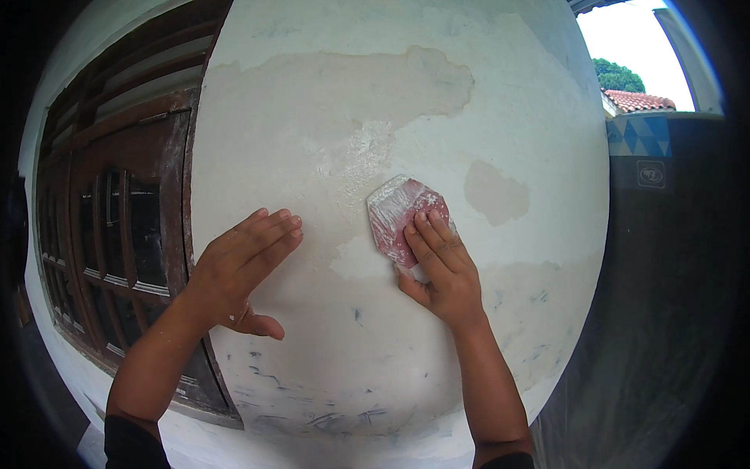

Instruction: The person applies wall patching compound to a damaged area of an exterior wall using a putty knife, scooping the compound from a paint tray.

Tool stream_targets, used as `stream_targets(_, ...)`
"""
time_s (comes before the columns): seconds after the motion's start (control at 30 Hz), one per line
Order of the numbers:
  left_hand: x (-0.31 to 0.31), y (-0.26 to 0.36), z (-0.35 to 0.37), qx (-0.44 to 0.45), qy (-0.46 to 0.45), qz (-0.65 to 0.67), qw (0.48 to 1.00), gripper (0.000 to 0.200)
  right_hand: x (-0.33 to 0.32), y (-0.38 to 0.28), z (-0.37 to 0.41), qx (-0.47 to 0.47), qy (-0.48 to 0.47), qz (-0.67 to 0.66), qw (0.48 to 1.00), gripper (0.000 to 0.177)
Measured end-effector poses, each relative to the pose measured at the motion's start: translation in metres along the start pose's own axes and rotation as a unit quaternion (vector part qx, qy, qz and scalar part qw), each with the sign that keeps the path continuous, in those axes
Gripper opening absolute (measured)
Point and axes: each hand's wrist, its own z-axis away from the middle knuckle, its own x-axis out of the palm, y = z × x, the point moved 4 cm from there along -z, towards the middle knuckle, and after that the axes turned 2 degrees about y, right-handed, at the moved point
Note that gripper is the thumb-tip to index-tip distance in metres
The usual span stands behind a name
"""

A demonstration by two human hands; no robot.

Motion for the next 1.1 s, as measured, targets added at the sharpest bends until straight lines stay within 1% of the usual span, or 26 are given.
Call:
stream_targets(0.07,0.001,-0.002,-0.003,-0.005,0.002,-0.006,1.0,0.109,0.002,-0.003,-0.015,0.005,0.001,0.005,1.0,0.055)
stream_targets(0.17,0.005,0.0,-0.009,-0.005,0.006,-0.004,1.0,0.109,0.013,-0.013,-0.037,-0.023,-0.031,-0.019,0.999,0.056)
stream_targets(0.2,0.005,0.001,-0.008,-0.005,0.006,-0.003,1.0,0.109,0.014,-0.012,-0.033,-0.023,-0.032,-0.019,0.999,0.056)
stream_targets(0.3,0.0,0.002,-0.005,-0.002,-0.002,-0.007,1.0,0.109,0.016,-0.012,-0.007,-0.034,-0.079,-0.007,0.996,0.055)
stream_targets(0.33,-0.002,0.001,-0.001,-0.004,-0.005,-0.006,1.0,0.11,0.011,-0.011,0.003,-0.036,-0.079,-0.009,0.996,0.055)
stream_targets(0.4,-0.004,-0.001,0.003,-0.006,-0.009,-0.007,1.0,0.11,-0.001,-0.008,0.013,-0.026,-0.036,-0.003,0.999,0.054)
stream_targets(0.53,0.002,-0.005,-0.001,-0.01,-0.017,-0.008,1.0,0.109,0.001,-0.011,-0.018,-0.022,-0.005,-0.008,1.0,0.054)
stream_targets(0.6,0.005,-0.004,-0.004,-0.009,-0.013,-0.007,1.0,0.109,0.009,-0.014,-0.032,-0.022,-0.022,-0.005,1.0,0.054)
stream_targets(0.7,0.001,-0.001,-0.007,-0.011,-0.007,-0.016,1.0,0.108,0.021,-0.017,-0.032,-0.042,-0.082,-0.013,0.996,0.054)
stream_targets(0.77,-0.007,0.002,-0.006,-0.014,-0.011,-0.011,1.0,0.103,0.014,-0.013,-0.013,-0.045,-0.082,-0.003,0.996,0.053)
stream_targets(0.87,-0.014,-0.001,0.002,-0.013,-0.014,-0.014,1.0,0.104,0.0,-0.007,0.003,-0.049,-0.072,0.01,0.996,0.051)
stream_targets(0.93,-0.013,-0.002,0.001,-0.015,-0.015,-0.017,1.0,0.104,-0.007,-0.005,-0.001,-0.041,-0.032,0.013,0.999,0.052)
stream_targets(1.0,-0.007,-0.002,-0.002,-0.015,-0.015,-0.017,1.0,0.104,-0.001,-0.009,-0.02,-0.036,-0.032,0.015,0.999,0.053)
stream_targets(1.1,0.002,-0.001,-0.006,-0.014,-0.009,-0.021,1.0,0.11,0.013,-0.021,-0.047,-0.066,-0.053,-0.005,0.996,0.053)
